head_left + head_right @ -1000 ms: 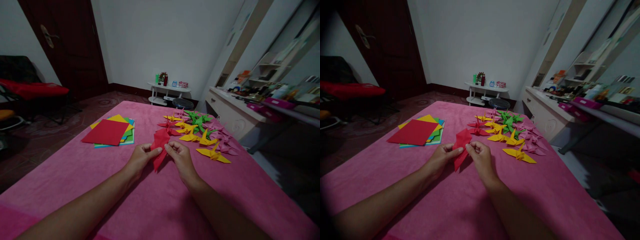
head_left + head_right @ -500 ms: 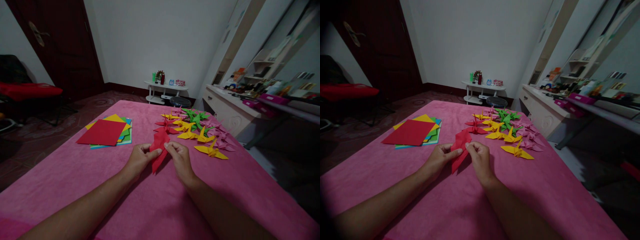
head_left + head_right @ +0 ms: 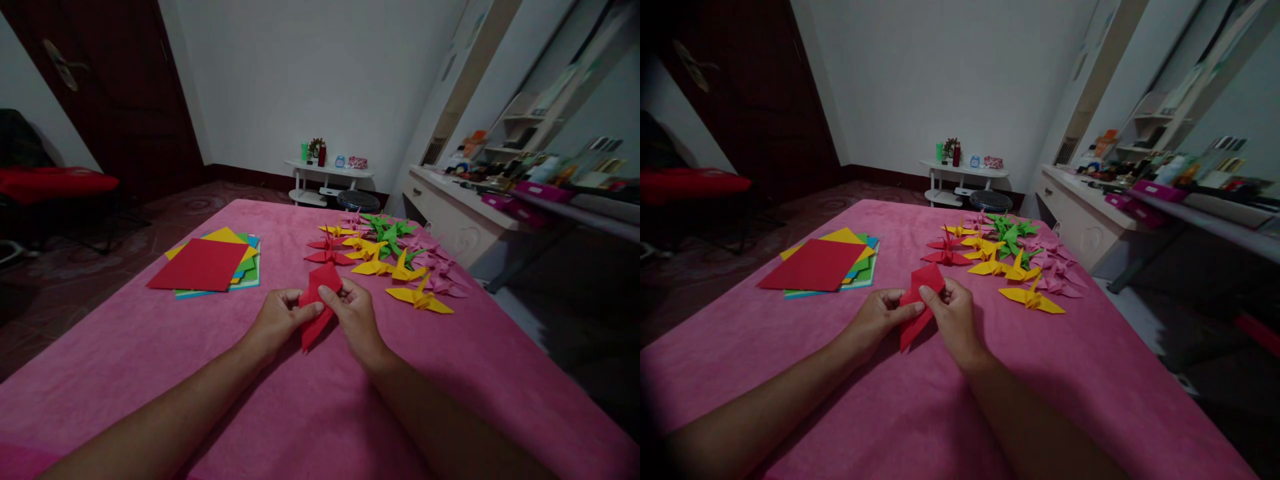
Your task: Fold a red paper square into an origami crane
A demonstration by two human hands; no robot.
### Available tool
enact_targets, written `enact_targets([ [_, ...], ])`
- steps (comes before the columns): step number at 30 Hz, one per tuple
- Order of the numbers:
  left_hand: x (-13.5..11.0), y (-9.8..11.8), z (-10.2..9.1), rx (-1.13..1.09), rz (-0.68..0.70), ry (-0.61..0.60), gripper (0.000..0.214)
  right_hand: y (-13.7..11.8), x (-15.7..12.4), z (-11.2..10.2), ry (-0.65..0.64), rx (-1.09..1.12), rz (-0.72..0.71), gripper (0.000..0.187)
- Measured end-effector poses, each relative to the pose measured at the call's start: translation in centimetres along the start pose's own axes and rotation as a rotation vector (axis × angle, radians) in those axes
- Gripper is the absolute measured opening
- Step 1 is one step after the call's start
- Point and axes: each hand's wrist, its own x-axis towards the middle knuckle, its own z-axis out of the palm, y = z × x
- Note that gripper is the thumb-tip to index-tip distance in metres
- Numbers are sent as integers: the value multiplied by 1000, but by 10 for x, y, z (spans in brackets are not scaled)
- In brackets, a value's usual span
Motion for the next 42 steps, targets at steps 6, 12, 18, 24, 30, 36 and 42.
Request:
enact_targets([
  [6,0,0,1,-18,-33,-7,37,2,0,-5,7,-24,-32,18],
  [12,-2,1,1,-36,-75,-103,31,5,1,-6,76,39,-36,19],
  [18,-3,5,4,-104,-103,-78,30,12,1,-6,98,102,2,20],
  [24,3,1,-1,-72,-87,-98,33,18,5,-7,77,137,28,20],
  [30,17,1,-8,-32,42,-59,30,22,22,-8,-62,206,110,23],
  [36,44,0,-11,-272,116,202,27,32,45,3,-152,172,190,37],
  [42,72,-1,-2,-434,88,307,27,43,66,9,-115,72,22,31],
])
